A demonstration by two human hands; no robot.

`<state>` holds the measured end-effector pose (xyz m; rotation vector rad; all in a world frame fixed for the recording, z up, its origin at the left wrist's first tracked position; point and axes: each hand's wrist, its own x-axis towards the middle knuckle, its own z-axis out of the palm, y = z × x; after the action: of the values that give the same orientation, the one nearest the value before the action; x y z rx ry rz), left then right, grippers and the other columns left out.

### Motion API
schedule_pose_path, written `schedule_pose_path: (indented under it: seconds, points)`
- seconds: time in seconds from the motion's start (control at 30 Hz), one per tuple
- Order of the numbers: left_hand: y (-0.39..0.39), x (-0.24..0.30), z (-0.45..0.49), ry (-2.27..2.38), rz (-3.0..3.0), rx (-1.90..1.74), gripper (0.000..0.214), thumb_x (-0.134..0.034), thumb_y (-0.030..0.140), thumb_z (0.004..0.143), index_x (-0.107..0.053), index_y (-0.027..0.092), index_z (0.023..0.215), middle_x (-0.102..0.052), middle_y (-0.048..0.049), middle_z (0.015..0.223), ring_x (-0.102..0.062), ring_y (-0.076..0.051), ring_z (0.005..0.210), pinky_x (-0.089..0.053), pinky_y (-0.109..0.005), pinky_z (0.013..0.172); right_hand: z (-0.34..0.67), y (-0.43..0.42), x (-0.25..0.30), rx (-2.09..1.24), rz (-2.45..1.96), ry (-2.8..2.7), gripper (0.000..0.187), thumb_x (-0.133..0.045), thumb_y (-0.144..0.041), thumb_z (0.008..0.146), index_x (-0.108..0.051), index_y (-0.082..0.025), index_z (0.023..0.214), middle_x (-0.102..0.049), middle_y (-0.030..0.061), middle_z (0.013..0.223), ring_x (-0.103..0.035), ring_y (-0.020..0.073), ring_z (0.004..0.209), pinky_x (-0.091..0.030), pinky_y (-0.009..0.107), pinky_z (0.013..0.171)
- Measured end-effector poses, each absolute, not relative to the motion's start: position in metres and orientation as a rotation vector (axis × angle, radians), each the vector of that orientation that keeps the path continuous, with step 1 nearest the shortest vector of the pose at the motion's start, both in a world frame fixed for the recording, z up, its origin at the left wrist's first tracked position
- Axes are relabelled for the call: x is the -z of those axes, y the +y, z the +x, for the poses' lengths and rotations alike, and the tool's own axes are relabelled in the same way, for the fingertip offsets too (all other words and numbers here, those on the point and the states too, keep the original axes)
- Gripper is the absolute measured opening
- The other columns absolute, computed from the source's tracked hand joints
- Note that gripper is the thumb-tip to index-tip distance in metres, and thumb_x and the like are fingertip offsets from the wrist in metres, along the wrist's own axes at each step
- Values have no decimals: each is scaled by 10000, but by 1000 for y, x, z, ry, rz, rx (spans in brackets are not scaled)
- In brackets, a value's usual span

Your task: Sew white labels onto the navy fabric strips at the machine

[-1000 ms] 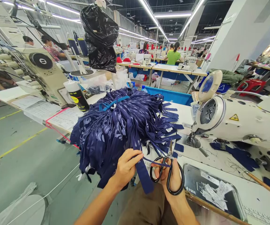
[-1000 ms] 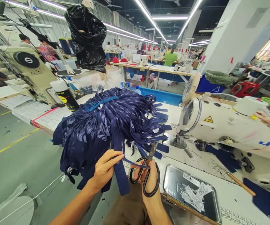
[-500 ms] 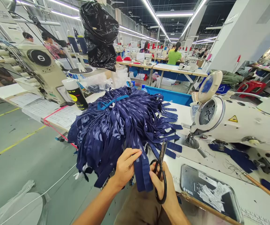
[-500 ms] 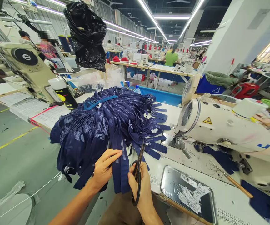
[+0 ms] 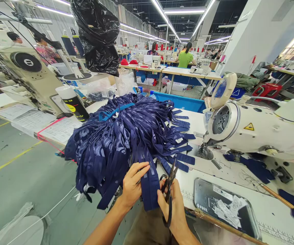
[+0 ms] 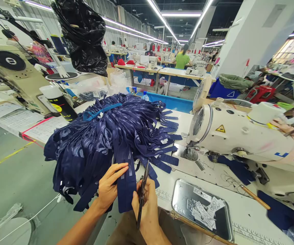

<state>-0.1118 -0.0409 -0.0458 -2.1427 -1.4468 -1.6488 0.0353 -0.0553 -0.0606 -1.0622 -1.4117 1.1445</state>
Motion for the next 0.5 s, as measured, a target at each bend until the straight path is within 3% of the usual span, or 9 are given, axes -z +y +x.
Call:
schedule_pose_path:
  seconds: [0.33, 0.5]
  points:
    - [-40, 45, -108, -1473, -2194, 1598, 295, -539, 171, 772, -560, 227, 1060, -600, -97, 1028, -551, -186, 926, -471, -347, 770, 36, -57, 53, -1077, -1085, -1438, 162, -472, -216, 778, -424, -207, 933, -564, 22, 809, -579, 126, 738, -470, 230, 671]
    - [-43, 27, -110, -1344, -2214, 1456, 168, -535, 160, 764, -611, 197, 909, -650, -90, 899, -567, -169, 785, -469, -312, 668, 36, -58, 57, -721, -1250, -1691, 190, -505, -325, 788, -529, -174, 901, -619, 41, 774, -594, 146, 684, -487, 219, 546]
